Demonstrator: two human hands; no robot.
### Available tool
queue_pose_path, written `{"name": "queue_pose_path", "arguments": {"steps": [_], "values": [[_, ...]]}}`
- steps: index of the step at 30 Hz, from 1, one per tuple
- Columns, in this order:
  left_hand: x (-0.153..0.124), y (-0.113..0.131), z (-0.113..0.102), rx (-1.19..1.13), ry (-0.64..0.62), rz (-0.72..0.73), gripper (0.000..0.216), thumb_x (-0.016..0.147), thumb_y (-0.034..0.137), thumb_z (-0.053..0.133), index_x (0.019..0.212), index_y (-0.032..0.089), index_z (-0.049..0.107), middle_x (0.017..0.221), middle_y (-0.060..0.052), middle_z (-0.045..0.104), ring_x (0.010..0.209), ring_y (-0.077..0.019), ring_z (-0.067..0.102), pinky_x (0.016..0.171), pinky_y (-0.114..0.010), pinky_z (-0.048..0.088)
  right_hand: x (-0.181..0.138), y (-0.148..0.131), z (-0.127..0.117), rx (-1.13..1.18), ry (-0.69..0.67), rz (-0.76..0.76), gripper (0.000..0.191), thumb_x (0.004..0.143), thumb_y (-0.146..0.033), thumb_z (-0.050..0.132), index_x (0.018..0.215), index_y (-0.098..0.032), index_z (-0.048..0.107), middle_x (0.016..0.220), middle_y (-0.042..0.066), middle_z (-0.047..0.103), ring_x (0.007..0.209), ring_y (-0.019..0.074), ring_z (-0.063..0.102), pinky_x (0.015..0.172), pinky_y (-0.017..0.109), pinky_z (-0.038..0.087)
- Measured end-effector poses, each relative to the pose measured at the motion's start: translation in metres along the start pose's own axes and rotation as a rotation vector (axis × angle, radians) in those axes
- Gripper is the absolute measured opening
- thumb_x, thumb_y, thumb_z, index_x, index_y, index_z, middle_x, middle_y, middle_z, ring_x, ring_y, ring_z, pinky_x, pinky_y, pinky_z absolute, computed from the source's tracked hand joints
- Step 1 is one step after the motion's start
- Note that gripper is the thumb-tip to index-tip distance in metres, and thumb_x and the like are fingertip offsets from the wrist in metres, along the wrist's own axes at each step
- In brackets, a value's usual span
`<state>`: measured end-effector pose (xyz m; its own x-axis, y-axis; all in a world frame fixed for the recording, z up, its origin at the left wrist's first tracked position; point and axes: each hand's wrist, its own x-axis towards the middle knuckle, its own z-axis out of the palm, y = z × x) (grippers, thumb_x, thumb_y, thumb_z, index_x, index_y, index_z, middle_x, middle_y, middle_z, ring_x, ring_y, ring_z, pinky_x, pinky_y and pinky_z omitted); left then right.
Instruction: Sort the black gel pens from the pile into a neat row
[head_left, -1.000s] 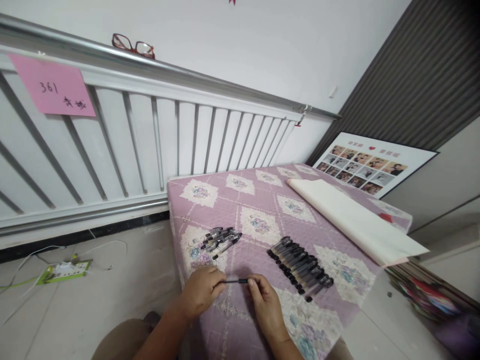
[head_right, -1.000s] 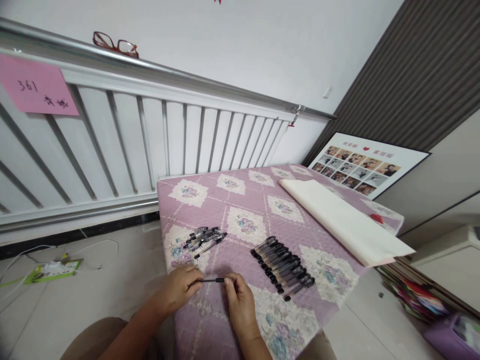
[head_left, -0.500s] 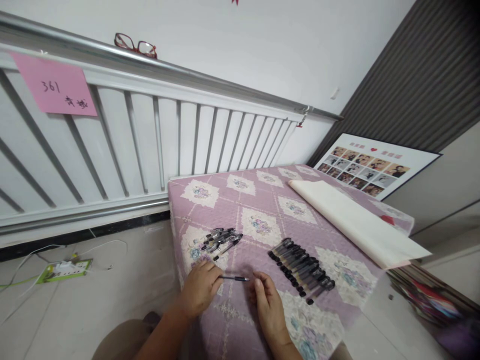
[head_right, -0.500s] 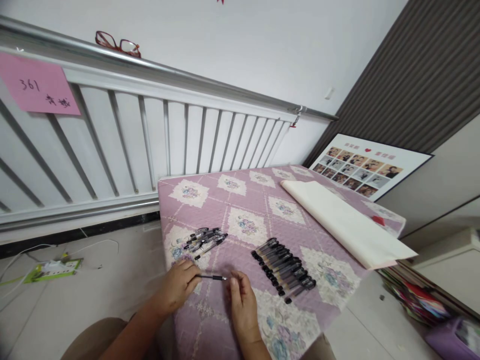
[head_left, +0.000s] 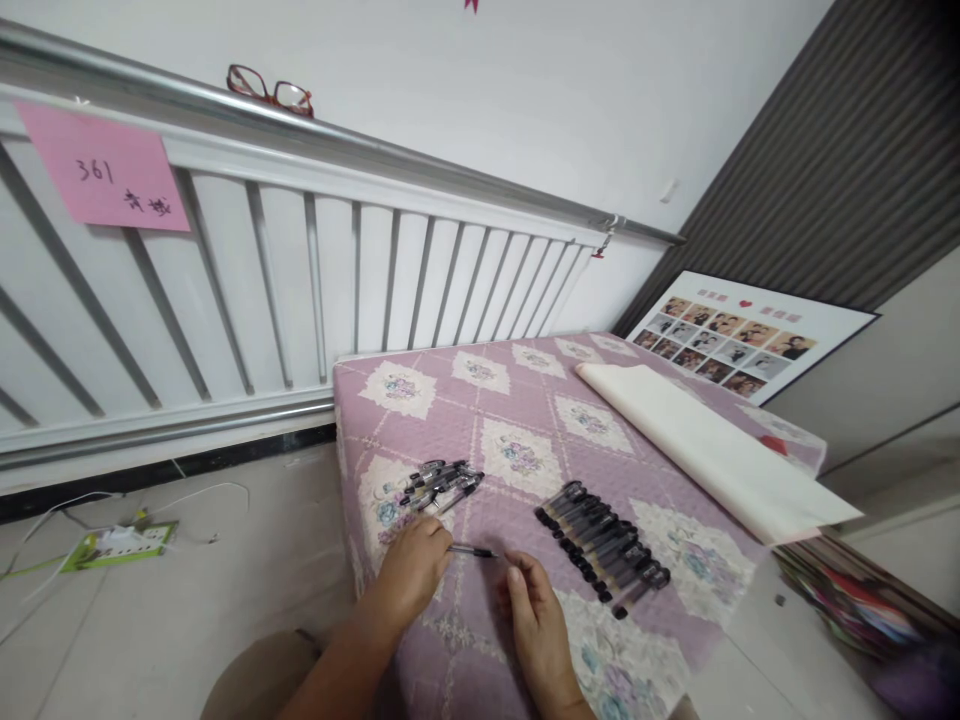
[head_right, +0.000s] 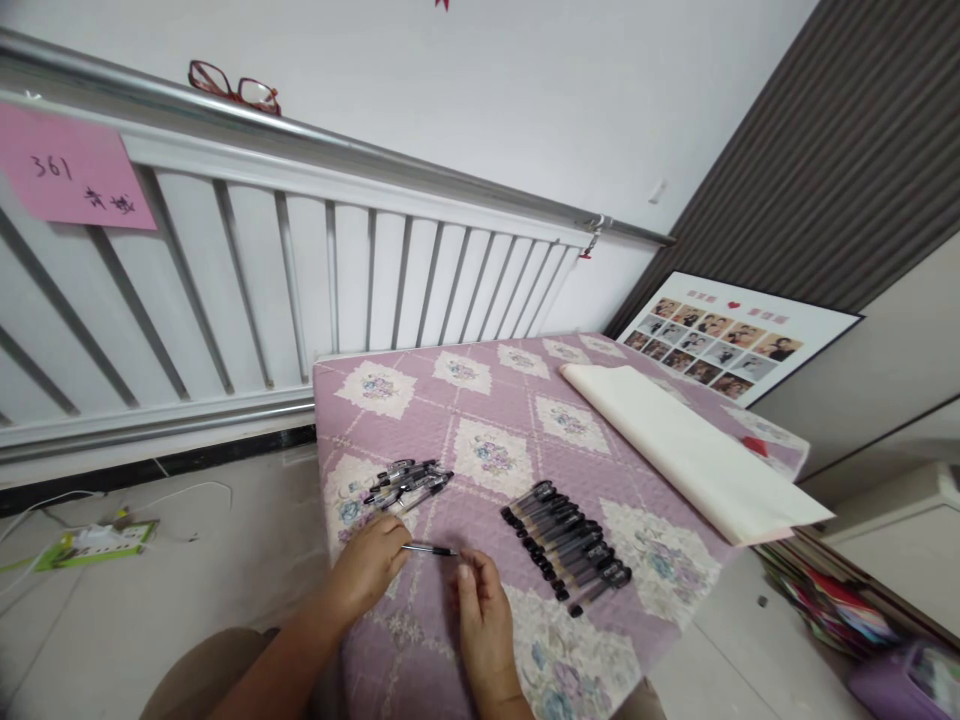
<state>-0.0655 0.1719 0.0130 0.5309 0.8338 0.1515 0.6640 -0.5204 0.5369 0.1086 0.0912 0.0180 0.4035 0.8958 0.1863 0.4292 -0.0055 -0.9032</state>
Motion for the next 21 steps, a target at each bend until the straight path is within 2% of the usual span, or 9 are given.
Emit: {"name": "queue_pose_path", "arguments": {"steps": [6, 10, 12, 15, 21], "values": [[0.012, 0.008, 0.004, -0.109, 0.090, 0.003, 0.010, 0.086, 0.019, 0.051, 0.086, 0.022, 0.061, 0.093, -0.004, 0.059, 0.092, -0.0198, 0.054, 0.082, -0.031, 0.041, -0.001, 0.005, -0.003, 0.022, 0.043, 0.015, 0.037, 0.083, -0.050, 0.051, 0.102, -0.021, 0.061, 0.070, 0.003, 0.065, 0.064, 0.0188, 0.060, 0.058, 0.028, 0.049], [0.014, 0.001, 0.008, -0.301, 0.287, -0.085, 0.013, 0.087, 0.020, 0.046, 0.091, 0.022, 0.058, 0.090, -0.003, 0.061, 0.087, -0.0194, 0.056, 0.079, -0.031, 0.043, 0.002, 0.011, -0.003, 0.058, 0.031, 0.070, 0.035, 0.087, -0.050, 0.044, 0.099, -0.021, 0.059, 0.069, 0.002, 0.064, 0.058, 0.0173, 0.058, 0.052, 0.027, 0.048], [0.015, -0.004, 0.009, -0.396, 0.394, -0.139, 0.014, 0.087, 0.022, 0.044, 0.091, 0.022, 0.057, 0.089, -0.003, 0.062, 0.086, -0.0193, 0.057, 0.078, -0.031, 0.043, 0.009, 0.014, -0.001, 0.036, 0.030, 0.060, 0.032, 0.087, -0.047, 0.045, 0.096, -0.021, 0.059, 0.073, 0.003, 0.065, 0.063, 0.0180, 0.059, 0.057, 0.028, 0.050], [0.016, -0.010, 0.009, -0.513, 0.504, -0.218, 0.016, 0.087, 0.026, 0.042, 0.093, 0.021, 0.056, 0.089, -0.003, 0.062, 0.084, -0.0191, 0.058, 0.077, -0.031, 0.044, 0.031, 0.014, 0.008, -0.072, 0.005, -0.063, 0.027, 0.083, -0.040, 0.052, 0.097, -0.019, 0.061, 0.093, 0.008, 0.068, 0.086, 0.0218, 0.062, 0.077, 0.034, 0.050], [0.019, -0.016, 0.008, -0.640, 0.561, -0.278, 0.019, 0.087, 0.031, 0.042, 0.091, 0.020, 0.057, 0.082, -0.001, 0.062, 0.079, -0.0183, 0.058, 0.072, -0.029, 0.045, 0.095, 0.001, 0.030, -0.401, -0.179, -0.430, 0.030, 0.081, -0.018, 0.049, 0.109, -0.016, 0.060, 0.108, 0.011, 0.064, 0.103, 0.0239, 0.056, 0.095, 0.041, 0.043]]}}
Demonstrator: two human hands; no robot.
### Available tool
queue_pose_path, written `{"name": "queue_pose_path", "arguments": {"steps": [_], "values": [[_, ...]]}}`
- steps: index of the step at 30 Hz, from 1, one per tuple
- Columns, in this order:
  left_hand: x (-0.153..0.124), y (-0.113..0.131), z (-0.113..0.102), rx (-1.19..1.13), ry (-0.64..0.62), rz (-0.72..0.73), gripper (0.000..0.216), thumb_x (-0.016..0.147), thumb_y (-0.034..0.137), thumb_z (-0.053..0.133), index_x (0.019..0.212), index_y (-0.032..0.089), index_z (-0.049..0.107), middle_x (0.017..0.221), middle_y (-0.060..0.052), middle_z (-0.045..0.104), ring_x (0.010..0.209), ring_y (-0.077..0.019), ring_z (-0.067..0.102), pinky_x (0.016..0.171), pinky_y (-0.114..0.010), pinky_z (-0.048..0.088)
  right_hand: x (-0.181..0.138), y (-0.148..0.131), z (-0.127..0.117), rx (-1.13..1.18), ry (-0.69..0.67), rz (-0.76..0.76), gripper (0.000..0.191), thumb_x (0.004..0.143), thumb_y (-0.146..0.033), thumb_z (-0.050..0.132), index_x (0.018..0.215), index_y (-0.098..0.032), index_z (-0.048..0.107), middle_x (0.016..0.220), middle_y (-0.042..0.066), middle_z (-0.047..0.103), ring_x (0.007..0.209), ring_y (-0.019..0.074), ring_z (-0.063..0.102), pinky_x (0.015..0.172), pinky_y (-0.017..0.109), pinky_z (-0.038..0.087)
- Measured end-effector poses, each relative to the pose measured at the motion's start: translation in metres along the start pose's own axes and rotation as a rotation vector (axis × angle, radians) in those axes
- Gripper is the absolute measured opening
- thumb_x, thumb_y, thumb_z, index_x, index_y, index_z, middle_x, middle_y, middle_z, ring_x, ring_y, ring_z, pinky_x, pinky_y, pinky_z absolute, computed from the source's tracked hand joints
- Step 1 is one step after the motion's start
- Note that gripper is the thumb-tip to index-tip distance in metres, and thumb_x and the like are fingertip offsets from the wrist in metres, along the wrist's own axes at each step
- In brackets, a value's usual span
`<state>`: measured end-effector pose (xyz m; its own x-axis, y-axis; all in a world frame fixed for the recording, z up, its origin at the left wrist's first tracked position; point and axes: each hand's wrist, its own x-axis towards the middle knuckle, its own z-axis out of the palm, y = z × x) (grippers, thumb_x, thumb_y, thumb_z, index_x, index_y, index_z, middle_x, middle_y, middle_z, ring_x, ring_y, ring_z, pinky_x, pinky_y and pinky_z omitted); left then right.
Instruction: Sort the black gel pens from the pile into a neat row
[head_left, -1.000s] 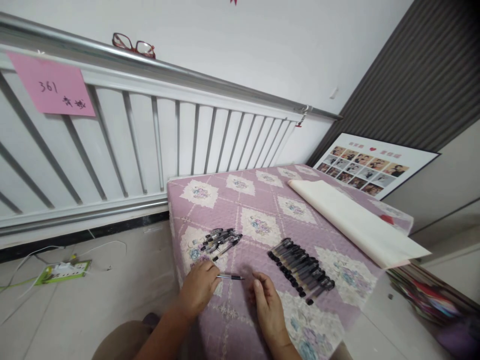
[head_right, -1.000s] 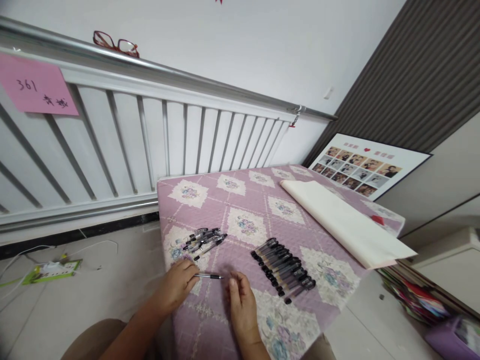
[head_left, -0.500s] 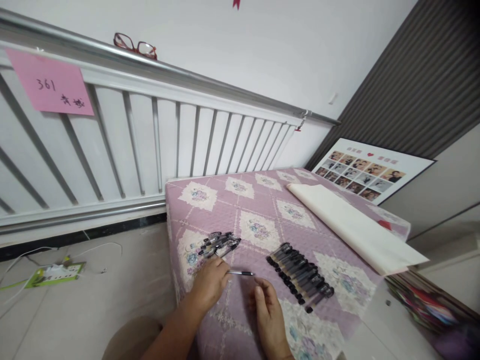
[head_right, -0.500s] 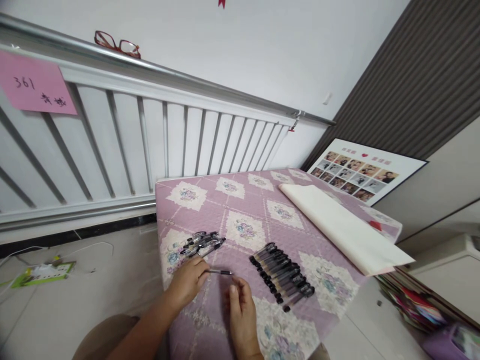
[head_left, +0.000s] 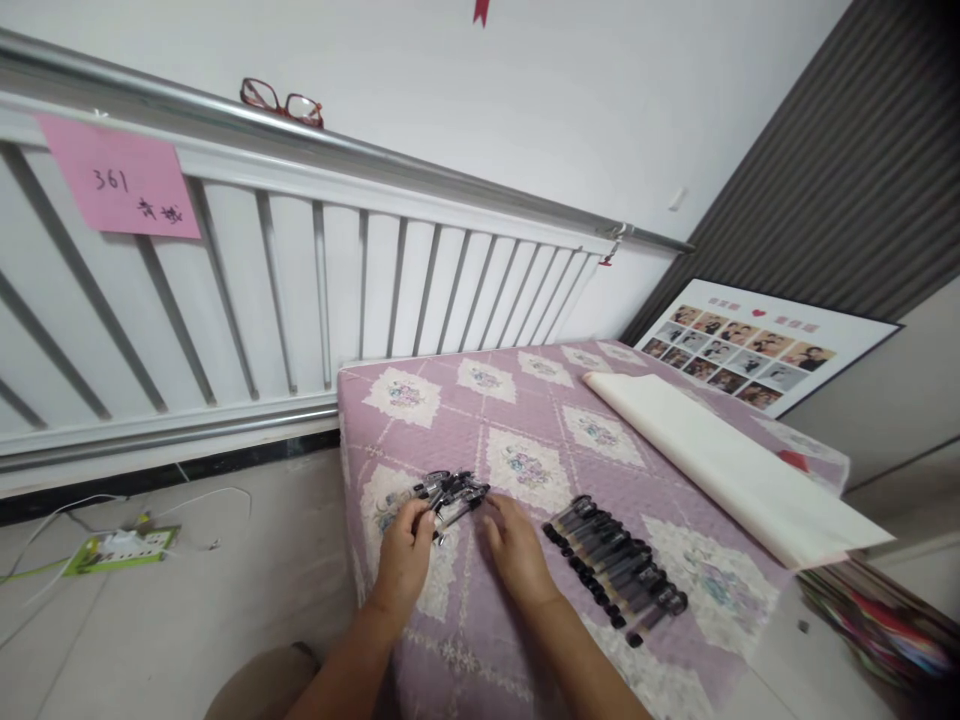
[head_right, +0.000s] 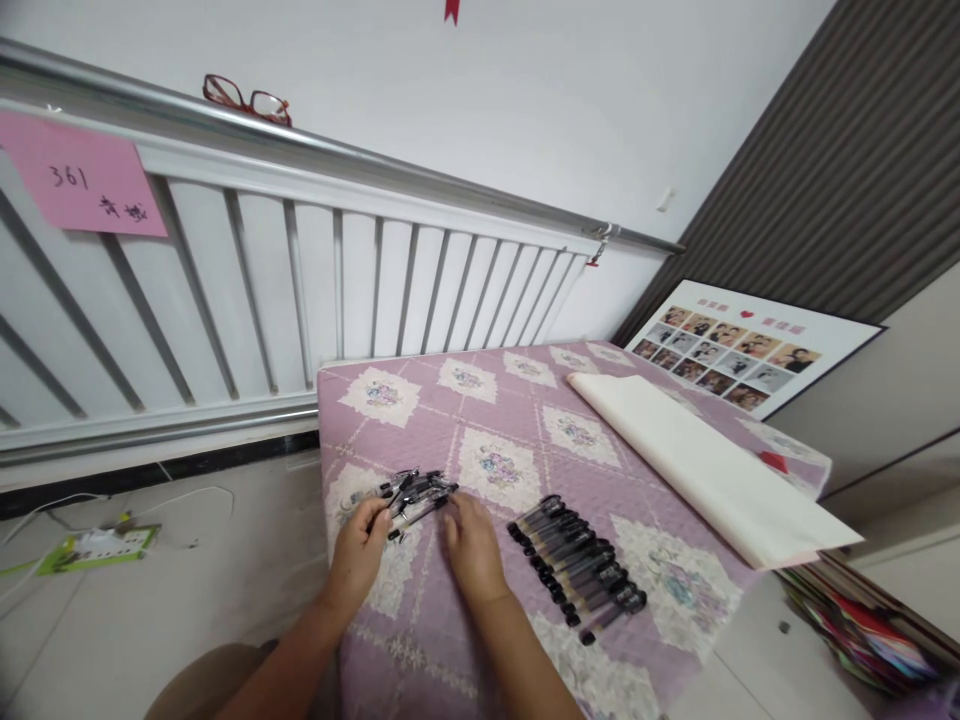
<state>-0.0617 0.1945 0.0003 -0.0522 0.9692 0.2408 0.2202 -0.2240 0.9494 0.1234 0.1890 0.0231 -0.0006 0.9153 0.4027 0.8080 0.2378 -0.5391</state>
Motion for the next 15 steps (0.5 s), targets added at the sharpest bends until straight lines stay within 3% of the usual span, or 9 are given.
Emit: {"name": "queue_pose_path", "arguments": {"steps": [5, 15], "values": [[0.003, -0.004, 0.001, -0.016, 0.023, -0.012, 0.020, 0.087, 0.033, 0.042, 0.091, 0.020, 0.057, 0.082, -0.001, 0.061, 0.078, -0.0175, 0.057, 0.072, -0.029, 0.045, 0.027, 0.006, 0.007, -0.208, -0.151, -0.139, 0.036, 0.081, -0.010, 0.048, 0.115, -0.016, 0.058, 0.113, 0.011, 0.063, 0.105, 0.0238, 0.054, 0.096, 0.039, 0.042], [0.005, 0.005, -0.001, -0.053, 0.031, -0.014, 0.019, 0.086, 0.033, 0.044, 0.087, 0.020, 0.059, 0.077, 0.000, 0.060, 0.074, -0.0168, 0.056, 0.069, -0.027, 0.043, 0.035, 0.009, 0.006, -0.305, -0.248, -0.144, 0.022, 0.077, -0.011, 0.058, 0.096, -0.019, 0.065, 0.095, 0.010, 0.061, 0.093, 0.0239, 0.053, 0.084, 0.035, 0.045]]}}
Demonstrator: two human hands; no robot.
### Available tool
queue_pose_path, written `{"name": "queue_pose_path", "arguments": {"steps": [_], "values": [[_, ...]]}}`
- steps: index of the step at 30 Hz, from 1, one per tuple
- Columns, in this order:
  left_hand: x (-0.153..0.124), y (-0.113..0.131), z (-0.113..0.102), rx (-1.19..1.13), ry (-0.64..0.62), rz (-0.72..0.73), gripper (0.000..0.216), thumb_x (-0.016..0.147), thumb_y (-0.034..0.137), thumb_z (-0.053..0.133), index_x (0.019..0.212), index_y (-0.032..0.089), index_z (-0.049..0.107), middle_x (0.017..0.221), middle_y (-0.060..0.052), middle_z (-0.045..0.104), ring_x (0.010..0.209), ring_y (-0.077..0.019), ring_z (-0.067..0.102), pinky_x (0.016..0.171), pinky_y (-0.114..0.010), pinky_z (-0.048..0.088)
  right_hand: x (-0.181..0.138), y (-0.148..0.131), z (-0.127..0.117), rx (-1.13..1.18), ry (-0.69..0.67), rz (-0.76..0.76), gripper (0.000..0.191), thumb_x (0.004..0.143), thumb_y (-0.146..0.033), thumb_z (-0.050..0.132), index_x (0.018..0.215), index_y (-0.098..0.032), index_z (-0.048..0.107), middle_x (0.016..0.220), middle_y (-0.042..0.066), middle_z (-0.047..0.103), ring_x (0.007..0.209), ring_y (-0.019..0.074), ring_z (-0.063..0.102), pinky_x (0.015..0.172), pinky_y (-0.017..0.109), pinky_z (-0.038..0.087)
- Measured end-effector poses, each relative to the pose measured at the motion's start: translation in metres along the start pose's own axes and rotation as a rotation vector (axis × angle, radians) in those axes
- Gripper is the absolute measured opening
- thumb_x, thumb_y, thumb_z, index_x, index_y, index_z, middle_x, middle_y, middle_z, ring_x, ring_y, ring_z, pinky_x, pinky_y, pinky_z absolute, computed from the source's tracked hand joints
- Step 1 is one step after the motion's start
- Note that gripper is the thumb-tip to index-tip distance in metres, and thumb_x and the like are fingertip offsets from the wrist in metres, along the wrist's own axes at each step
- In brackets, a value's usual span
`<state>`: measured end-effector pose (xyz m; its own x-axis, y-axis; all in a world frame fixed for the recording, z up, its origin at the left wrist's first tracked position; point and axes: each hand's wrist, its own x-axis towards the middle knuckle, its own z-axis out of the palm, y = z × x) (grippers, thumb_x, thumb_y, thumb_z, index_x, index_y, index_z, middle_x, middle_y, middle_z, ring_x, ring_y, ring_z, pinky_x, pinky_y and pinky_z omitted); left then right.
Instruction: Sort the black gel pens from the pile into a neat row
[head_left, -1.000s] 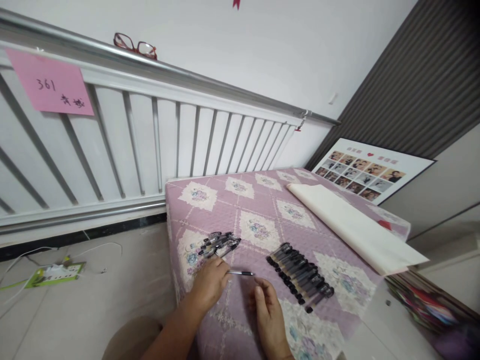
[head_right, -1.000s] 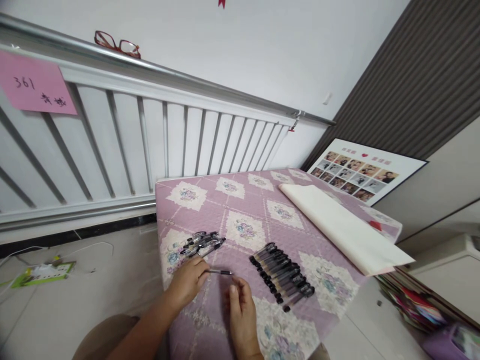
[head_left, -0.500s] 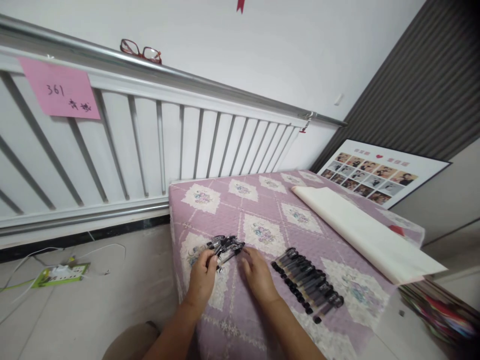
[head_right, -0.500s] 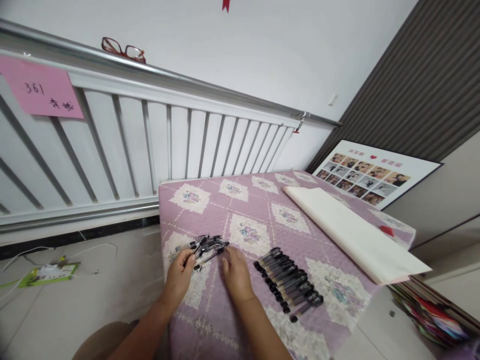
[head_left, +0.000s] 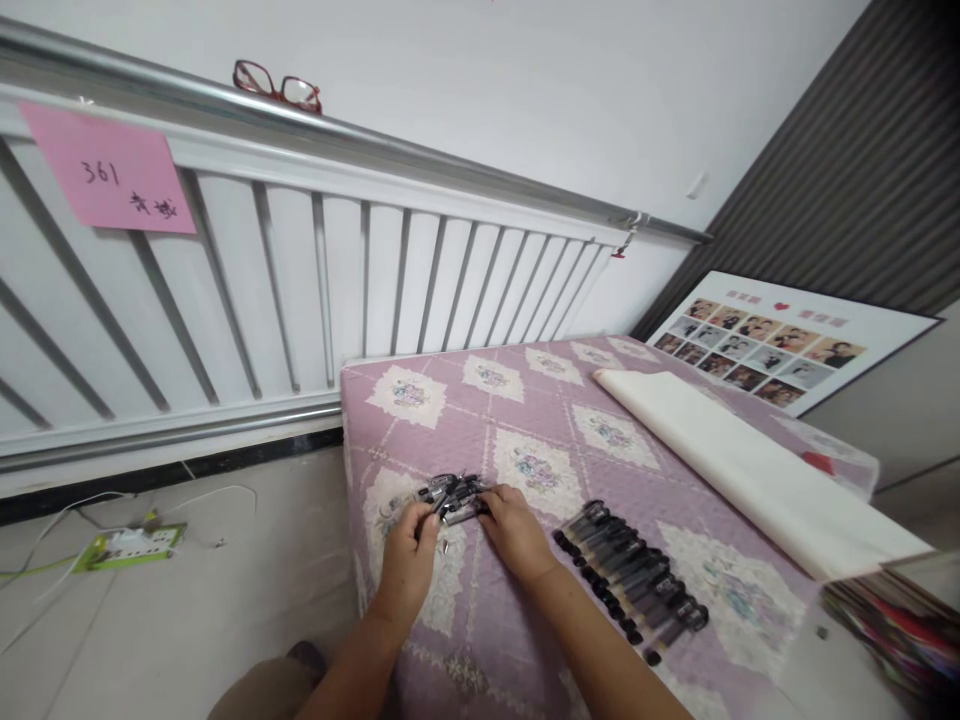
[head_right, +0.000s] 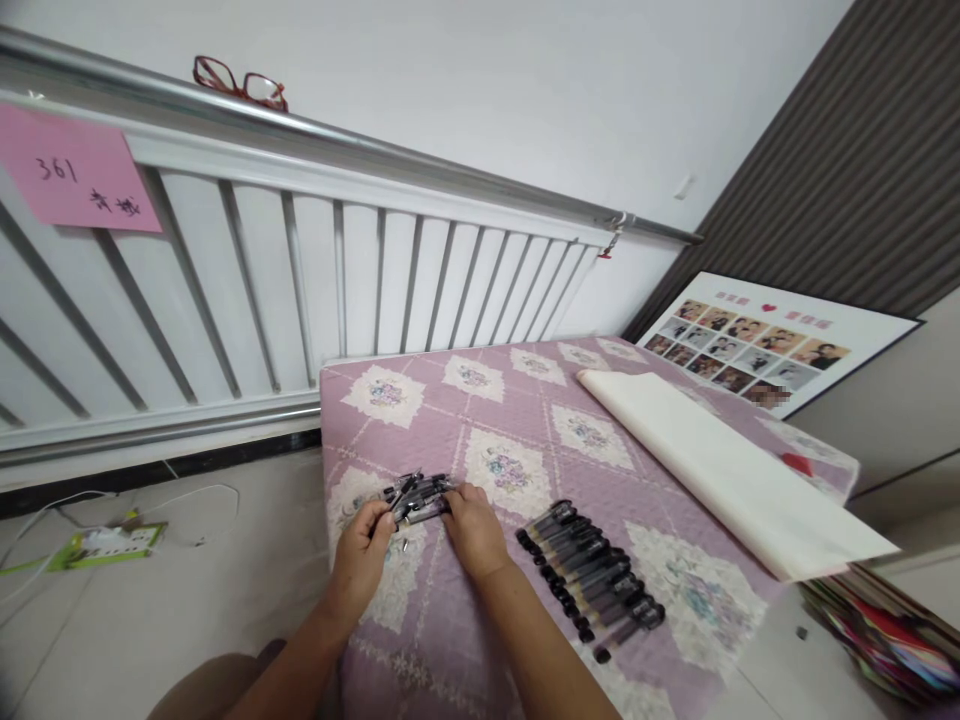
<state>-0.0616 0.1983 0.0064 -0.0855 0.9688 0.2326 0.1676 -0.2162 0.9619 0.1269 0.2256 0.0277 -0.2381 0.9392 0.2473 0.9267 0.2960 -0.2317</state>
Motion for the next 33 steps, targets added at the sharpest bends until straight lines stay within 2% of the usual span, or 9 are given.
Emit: {"name": "queue_pose_path", "arguments": {"steps": [3, 9, 12, 14, 18, 20, 24, 29, 33], "values": [[0.000, -0.001, 0.000, 0.013, 0.011, -0.005, 0.020, 0.085, 0.033, 0.044, 0.088, 0.020, 0.059, 0.077, 0.000, 0.060, 0.073, -0.0169, 0.055, 0.068, -0.027, 0.043, 0.001, 0.001, -0.004, 0.001, -0.009, 0.001, 0.014, 0.077, -0.012, 0.058, 0.087, -0.020, 0.065, 0.091, 0.008, 0.060, 0.090, 0.0227, 0.053, 0.081, 0.033, 0.046], [-0.001, -0.005, 0.001, 0.039, 0.005, -0.016, 0.021, 0.086, 0.034, 0.044, 0.090, 0.020, 0.059, 0.078, -0.001, 0.060, 0.074, -0.0173, 0.055, 0.070, -0.028, 0.043, -0.028, -0.002, -0.013, 0.211, 0.081, 0.003, 0.014, 0.080, -0.018, 0.055, 0.092, -0.020, 0.063, 0.099, 0.008, 0.065, 0.096, 0.0230, 0.057, 0.088, 0.036, 0.045], [-0.002, -0.006, 0.000, 0.054, 0.002, -0.014, 0.021, 0.086, 0.036, 0.045, 0.088, 0.020, 0.059, 0.077, 0.000, 0.060, 0.074, -0.0174, 0.055, 0.070, -0.027, 0.043, -0.064, -0.007, -0.020, 0.384, 0.029, 0.136, 0.019, 0.085, -0.027, 0.050, 0.099, -0.022, 0.063, 0.093, 0.006, 0.069, 0.087, 0.0208, 0.064, 0.080, 0.032, 0.050], [-0.003, -0.006, 0.000, 0.072, 0.003, -0.008, 0.022, 0.086, 0.037, 0.045, 0.089, 0.020, 0.059, 0.079, -0.001, 0.060, 0.075, -0.0178, 0.056, 0.071, -0.028, 0.043, -0.094, -0.010, -0.022, 0.467, 0.055, 0.216, 0.022, 0.084, -0.032, 0.052, 0.099, -0.023, 0.065, 0.093, 0.006, 0.071, 0.086, 0.0210, 0.066, 0.078, 0.030, 0.051], [-0.005, -0.005, 0.000, 0.110, 0.003, 0.014, 0.024, 0.085, 0.039, 0.046, 0.090, 0.020, 0.060, 0.079, -0.001, 0.061, 0.075, -0.0186, 0.056, 0.072, -0.029, 0.044, -0.148, -0.005, -0.018, 0.599, 0.183, 0.375, 0.026, 0.080, -0.042, 0.056, 0.095, -0.025, 0.069, 0.097, 0.007, 0.072, 0.091, 0.0233, 0.066, 0.083, 0.031, 0.051], [-0.006, -0.003, 0.001, 0.136, 0.005, 0.023, 0.025, 0.084, 0.040, 0.046, 0.089, 0.020, 0.060, 0.080, -0.002, 0.062, 0.076, -0.0193, 0.057, 0.073, -0.030, 0.045, -0.164, 0.000, -0.015, 0.659, 0.319, 0.510, 0.032, 0.077, -0.048, 0.056, 0.094, -0.023, 0.067, 0.092, 0.007, 0.072, 0.086, 0.0232, 0.066, 0.078, 0.030, 0.051], [-0.007, 0.002, 0.002, 0.206, -0.002, -0.003, 0.028, 0.082, 0.043, 0.047, 0.088, 0.020, 0.060, 0.082, -0.002, 0.064, 0.078, -0.0206, 0.058, 0.073, -0.031, 0.046, -0.169, 0.006, -0.013, 0.778, 0.380, 0.606, 0.030, 0.071, -0.050, 0.061, 0.074, -0.021, 0.060, 0.062, -0.001, 0.062, 0.057, 0.0159, 0.058, 0.057, 0.023, 0.048], [-0.031, 0.008, 0.009, 0.261, 0.012, -0.039, 0.030, 0.079, 0.046, 0.048, 0.088, 0.020, 0.061, 0.082, -0.003, 0.066, 0.078, -0.0223, 0.060, 0.074, -0.033, 0.047, -0.161, 0.005, -0.018, 0.998, 0.429, 0.637, 0.030, 0.065, -0.045, 0.067, 0.080, -0.019, 0.064, 0.074, 0.002, 0.067, 0.068, 0.0183, 0.061, 0.064, 0.025, 0.048], [-0.077, 0.023, 0.023, 0.294, -0.115, -0.063, 0.029, 0.080, 0.043, 0.046, 0.087, 0.021, 0.063, 0.081, -0.001, 0.067, 0.080, -0.0220, 0.061, 0.074, -0.032, 0.048, -0.168, 0.010, -0.020, 1.192, 0.388, 0.731, 0.034, 0.063, -0.042, 0.069, 0.089, -0.019, 0.065, 0.068, 0.000, 0.065, 0.053, 0.0144, 0.054, 0.050, 0.024, 0.044]]}}
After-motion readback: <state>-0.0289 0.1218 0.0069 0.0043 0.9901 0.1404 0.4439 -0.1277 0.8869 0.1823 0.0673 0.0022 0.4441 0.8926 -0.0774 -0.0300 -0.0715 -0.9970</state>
